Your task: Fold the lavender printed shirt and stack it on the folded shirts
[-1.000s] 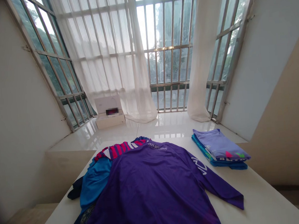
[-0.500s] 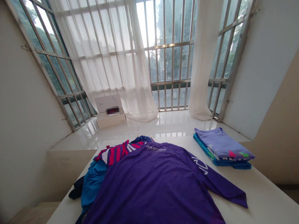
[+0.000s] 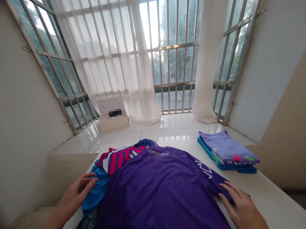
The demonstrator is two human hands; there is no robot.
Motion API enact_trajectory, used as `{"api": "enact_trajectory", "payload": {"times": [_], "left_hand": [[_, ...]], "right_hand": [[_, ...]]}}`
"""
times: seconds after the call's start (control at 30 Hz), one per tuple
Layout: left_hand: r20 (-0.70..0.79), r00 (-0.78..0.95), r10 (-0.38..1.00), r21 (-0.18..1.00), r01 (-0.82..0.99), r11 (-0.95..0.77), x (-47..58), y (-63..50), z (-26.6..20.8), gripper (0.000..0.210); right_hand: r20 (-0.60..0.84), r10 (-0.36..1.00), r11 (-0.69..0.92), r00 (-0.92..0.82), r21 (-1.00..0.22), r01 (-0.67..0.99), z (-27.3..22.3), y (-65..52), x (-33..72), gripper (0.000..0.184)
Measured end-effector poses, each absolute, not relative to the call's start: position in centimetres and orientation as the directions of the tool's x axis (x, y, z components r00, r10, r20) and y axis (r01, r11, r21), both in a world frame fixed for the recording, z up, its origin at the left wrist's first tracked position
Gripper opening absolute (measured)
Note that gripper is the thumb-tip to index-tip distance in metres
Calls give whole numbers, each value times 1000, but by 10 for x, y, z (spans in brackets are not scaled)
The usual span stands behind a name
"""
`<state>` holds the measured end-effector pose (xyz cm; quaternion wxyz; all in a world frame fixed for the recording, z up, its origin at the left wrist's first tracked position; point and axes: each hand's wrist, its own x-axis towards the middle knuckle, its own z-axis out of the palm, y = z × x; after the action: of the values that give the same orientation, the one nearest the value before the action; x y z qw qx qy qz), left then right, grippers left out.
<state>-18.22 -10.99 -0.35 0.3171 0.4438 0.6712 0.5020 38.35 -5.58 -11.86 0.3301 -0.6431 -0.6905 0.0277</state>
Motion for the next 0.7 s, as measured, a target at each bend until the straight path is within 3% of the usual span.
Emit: {"api": "enact_trajectory", "payload": {"times": [0.1, 0.17, 0.27, 0.43, 0.57, 0.7], "left_hand": [[1, -399, 917, 983, 167, 71, -169, -73, 3, 77], [-47, -331, 943, 997, 49, 67, -161, -65, 3, 78], [-91, -240, 966, 987, -153, 55, -155, -60, 2, 67], [-201, -254, 946, 913, -398, 87, -162, -34, 11, 42], [-216, -257, 942, 911, -401, 100, -168, -21, 23, 35], [-10, -404, 914, 937, -324, -133, -168, -39, 25, 43]], "right_hand": [[368, 928, 187, -52, -340, 921, -136, -41, 380, 66], [315, 947, 164, -68, -288, 944, -149, -41, 382, 69], [305, 950, 144, -62, -256, 956, -161, -46, 386, 70], [324, 944, 147, -61, -247, 958, -159, -48, 387, 73], [300, 953, 126, -45, -259, 958, -152, -48, 384, 69], [267, 964, 70, 2, -260, 963, -149, -48, 382, 73]]}}
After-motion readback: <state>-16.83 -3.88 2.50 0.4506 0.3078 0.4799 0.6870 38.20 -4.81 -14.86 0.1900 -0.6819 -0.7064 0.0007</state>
